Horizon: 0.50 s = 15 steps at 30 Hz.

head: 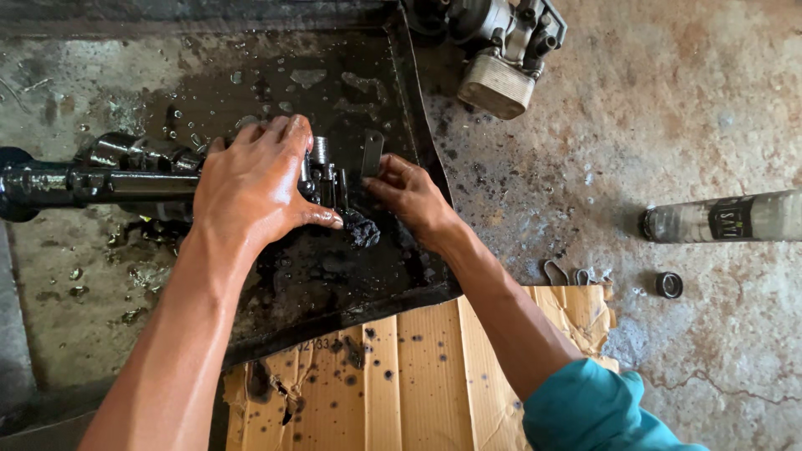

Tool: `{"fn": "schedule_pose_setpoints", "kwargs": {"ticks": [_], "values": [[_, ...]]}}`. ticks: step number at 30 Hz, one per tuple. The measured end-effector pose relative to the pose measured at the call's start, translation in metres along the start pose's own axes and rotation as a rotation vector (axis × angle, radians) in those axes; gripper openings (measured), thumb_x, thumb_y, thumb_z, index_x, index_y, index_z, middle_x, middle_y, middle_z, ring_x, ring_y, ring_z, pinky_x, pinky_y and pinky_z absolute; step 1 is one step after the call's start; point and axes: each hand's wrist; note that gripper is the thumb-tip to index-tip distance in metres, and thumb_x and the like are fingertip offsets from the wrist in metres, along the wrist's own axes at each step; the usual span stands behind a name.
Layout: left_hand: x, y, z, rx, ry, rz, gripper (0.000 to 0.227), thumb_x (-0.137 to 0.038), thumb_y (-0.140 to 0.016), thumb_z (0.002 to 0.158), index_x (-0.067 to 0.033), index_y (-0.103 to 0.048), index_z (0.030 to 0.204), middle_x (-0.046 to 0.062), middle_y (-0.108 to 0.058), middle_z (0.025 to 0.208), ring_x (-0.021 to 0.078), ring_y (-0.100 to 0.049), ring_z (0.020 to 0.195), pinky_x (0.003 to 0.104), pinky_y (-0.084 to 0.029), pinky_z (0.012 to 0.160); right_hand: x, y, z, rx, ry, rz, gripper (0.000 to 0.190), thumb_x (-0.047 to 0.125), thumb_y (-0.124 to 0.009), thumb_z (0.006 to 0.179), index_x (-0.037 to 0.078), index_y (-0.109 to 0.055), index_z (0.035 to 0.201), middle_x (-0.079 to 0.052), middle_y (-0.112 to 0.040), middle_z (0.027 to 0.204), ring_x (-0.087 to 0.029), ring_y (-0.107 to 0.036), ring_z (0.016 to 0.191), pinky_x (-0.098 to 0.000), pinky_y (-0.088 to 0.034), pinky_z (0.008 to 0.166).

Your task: The person scrubs a disassembled engine cylinder head and piston assembly with a wire brush in a metal tray filled with dark liquid. They rotate the parts to clean multiple surfaces, including fins and bolt holes, while occasionally dipping the brush into the liquid.

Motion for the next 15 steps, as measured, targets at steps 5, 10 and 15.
{"fn": "schedule_pose_setpoints", "kwargs": {"ticks": [5,10,15], "values": [[0.0,0.003,-0.004,0.0,0.003,0.009,0.138,-0.075,-0.086,0.045,-0.0118,-0.031,0.156,0.007,-0.039,0.158,0.0389,-0.039,0.142,0.06,-0.037,0.112,-0.001,-0.005,0.009,0.016,-0.011,-0.073,0.019,0.019,-0.066,0.099,0.004,-0.069,0.111,-0.006,-0.073,0.097,-0.014,-0.064,0.084,-0.0316,-0.056,0.076],[-0.002,0.002,-0.004,-0.031,-0.008,0.001,0.14,-0.074,-0.088,0.044,-0.0119,-0.032,0.157,0.008,-0.038,0.16,0.0401,-0.038,0.143,0.06,-0.036,0.109,0.01,-0.002,0.028,0.034,0.108,-0.452,0.023,0.023,-0.064,0.099,0.006,-0.069,0.114,-0.006,-0.079,0.095,-0.014,-0.072,0.078,-0.032,-0.058,0.07],[0.0,0.004,-0.003,-0.023,0.003,-0.02,0.136,-0.073,-0.087,0.046,-0.012,-0.032,0.155,0.007,-0.038,0.158,0.0382,-0.038,0.142,0.06,-0.037,0.11,0.013,-0.006,0.025,0.067,0.428,-0.65,0.019,0.017,-0.069,0.098,0.002,-0.07,0.11,-0.012,-0.077,0.093,-0.019,-0.073,0.078,-0.035,-0.062,0.07]]}}
Point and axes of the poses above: each hand's wrist, its own z-axis towards the middle knuckle, its own y-axis out of the back of the hand, x = y × z
